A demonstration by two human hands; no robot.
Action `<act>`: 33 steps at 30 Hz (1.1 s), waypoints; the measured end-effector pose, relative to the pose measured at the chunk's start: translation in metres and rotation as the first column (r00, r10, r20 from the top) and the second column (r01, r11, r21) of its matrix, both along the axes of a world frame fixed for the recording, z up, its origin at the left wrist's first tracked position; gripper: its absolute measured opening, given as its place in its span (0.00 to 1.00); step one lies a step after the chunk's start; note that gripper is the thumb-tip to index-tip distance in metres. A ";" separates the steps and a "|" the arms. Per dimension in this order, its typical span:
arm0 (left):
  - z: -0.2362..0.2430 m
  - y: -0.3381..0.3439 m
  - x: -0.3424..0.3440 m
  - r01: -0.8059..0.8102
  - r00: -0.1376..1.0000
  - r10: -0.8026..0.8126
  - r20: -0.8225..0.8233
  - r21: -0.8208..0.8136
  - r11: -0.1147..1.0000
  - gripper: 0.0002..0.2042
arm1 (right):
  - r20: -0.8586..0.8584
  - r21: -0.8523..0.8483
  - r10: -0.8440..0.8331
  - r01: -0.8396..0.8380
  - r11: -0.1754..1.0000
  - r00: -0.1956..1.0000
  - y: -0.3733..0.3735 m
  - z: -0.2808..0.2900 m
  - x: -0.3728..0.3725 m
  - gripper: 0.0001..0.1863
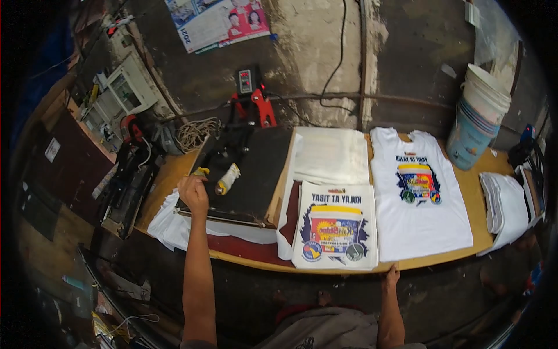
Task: Using a heat press machine to print designs onto white t-shirts.
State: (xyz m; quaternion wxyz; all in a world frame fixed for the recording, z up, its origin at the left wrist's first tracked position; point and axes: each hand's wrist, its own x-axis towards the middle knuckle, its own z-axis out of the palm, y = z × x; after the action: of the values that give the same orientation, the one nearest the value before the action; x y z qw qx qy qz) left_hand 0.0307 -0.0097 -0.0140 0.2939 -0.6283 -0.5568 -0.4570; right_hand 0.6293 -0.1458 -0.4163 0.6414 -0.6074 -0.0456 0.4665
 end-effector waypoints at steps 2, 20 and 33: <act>0.001 0.001 0.002 -0.004 1.000 0.004 0.005 0.016 1.000 0.13 | -0.046 0.025 0.000 0.001 1.000 0.999 -0.002 -0.006 0.004 0.24; 0.008 -0.002 0.001 -0.001 0.999 -0.002 0.035 0.079 0.997 0.10 | -0.143 -0.008 0.030 -0.031 0.999 0.989 0.004 -0.005 0.000 0.21; 0.010 0.000 0.004 0.008 0.999 -0.012 0.037 0.101 0.995 0.10 | -0.141 -0.066 0.066 -0.076 0.995 0.988 -0.003 -0.032 0.008 0.27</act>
State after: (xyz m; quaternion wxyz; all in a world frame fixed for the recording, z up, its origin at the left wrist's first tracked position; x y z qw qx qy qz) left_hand 0.0345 -0.0102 -0.0035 0.3124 -0.6068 -0.5352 -0.4978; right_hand 0.6371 -0.1486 -0.4479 0.6037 -0.5941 -0.0059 0.5316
